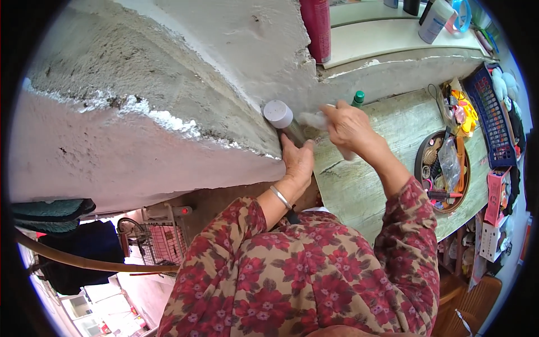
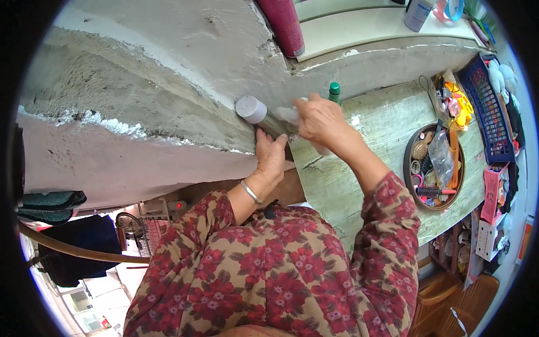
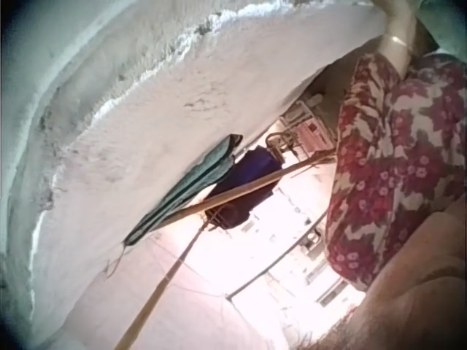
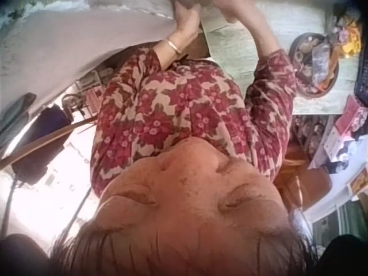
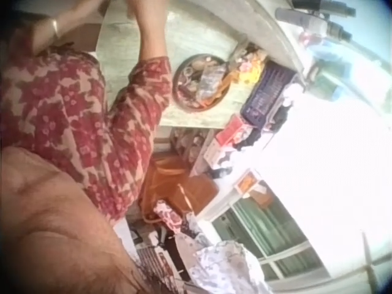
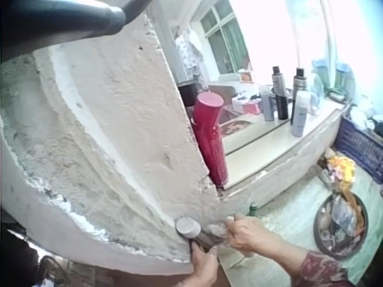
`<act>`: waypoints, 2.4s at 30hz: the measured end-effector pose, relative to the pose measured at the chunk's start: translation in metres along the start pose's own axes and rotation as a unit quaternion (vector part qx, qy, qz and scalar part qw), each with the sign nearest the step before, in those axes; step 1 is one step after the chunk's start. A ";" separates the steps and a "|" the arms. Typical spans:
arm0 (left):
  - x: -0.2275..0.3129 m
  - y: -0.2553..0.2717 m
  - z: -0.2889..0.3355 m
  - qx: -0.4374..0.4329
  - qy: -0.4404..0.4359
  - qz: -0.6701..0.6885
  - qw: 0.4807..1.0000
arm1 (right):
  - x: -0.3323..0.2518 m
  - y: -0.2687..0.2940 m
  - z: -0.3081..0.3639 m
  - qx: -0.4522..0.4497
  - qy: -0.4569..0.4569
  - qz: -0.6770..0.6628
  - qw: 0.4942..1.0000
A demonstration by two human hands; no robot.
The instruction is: Wiping down a table surface and various toiletry bottles with a cloth near a mirror.
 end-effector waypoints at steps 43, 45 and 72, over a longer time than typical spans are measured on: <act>0.015 -0.018 0.003 -0.110 -0.374 -0.205 0.898 | 0.019 -0.023 0.032 0.186 -0.178 -0.397 0.881; 0.013 -0.016 0.002 -0.105 -0.370 -0.209 0.899 | 0.038 -0.041 0.047 0.187 -0.209 -0.382 0.881; 0.134 0.015 0.041 -0.141 -0.395 0.014 0.908 | 0.027 -0.224 0.058 -0.007 0.031 0.004 0.999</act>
Point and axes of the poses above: each hand's wrist, its own z-axis away from the middle knuckle, its own y-axis out of the back of the hand, x = y × z, the point moved 2 cm from there along -z, towards the middle knuckle
